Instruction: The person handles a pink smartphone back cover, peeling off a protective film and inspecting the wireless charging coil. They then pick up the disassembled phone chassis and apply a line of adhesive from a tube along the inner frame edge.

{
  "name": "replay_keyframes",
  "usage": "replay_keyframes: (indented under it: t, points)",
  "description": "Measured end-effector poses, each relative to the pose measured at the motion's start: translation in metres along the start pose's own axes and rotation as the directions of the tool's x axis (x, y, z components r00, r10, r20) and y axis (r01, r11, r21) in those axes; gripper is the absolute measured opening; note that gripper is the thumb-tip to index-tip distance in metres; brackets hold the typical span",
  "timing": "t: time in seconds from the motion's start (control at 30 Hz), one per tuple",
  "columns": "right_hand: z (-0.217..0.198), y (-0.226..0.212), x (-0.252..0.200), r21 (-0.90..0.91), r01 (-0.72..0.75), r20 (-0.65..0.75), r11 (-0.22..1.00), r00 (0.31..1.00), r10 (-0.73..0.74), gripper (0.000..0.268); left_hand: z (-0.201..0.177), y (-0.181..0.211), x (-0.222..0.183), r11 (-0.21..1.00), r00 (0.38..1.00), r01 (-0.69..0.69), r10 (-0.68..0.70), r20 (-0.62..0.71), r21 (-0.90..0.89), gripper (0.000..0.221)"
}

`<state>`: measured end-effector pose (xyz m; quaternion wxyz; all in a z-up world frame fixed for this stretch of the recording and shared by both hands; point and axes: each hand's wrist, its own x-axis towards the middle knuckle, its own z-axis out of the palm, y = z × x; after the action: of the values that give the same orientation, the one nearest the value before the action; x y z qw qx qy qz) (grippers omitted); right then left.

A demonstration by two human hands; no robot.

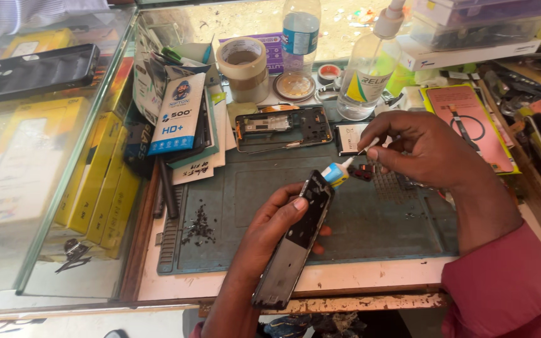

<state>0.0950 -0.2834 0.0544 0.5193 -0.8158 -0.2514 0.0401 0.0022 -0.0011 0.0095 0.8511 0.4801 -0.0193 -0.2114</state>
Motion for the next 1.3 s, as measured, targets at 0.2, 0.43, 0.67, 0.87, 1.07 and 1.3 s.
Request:
replay_keyframes:
  t: [0.2, 0.43, 0.67, 0.87, 1.07, 1.3]
  points:
    - [-0.011, -0.003, -0.003, -0.235, -0.103, -0.038, 0.967, 0.995, 0.097, 0.017, -0.003, -0.003, 0.001, 1.0, 1.0, -0.007, 0.007, -0.006, -0.017, 0.053]
    - [-0.018, -0.021, -0.008, -0.519, -0.341, 0.072, 0.784, 0.896, 0.438, 0.027, -0.001, 0.0, -0.001, 1.0, 1.0, 0.002, -0.002, -0.013, -0.003, 0.056]
    - [-0.019, -0.008, -0.007, -0.613, -0.132, 0.22, 0.779, 0.918, 0.329, 0.022, -0.002, 0.0, -0.002, 1.0, 1.0, -0.008, 0.008, -0.01, -0.004, 0.059]
    - [-0.015, -0.015, -0.007, -0.537, -0.239, 0.116, 0.809, 0.929, 0.352, 0.026, -0.005, -0.001, -0.002, 0.999, 1.0, -0.014, 0.015, 0.01, -0.042, 0.063]
    - [0.01, -0.015, 0.0, -0.203, -0.103, 0.083, 0.974, 0.989, 0.122, 0.036, -0.005, -0.001, -0.007, 0.986, 0.997, -0.05, 0.058, 0.047, -0.156, 0.07]
    - [0.03, 0.005, 0.007, -0.014, -0.103, 0.138, 0.995, 0.985, 0.103, 0.038, -0.004, -0.001, -0.007, 0.977, 0.991, -0.064, 0.086, 0.099, -0.204, 0.076]
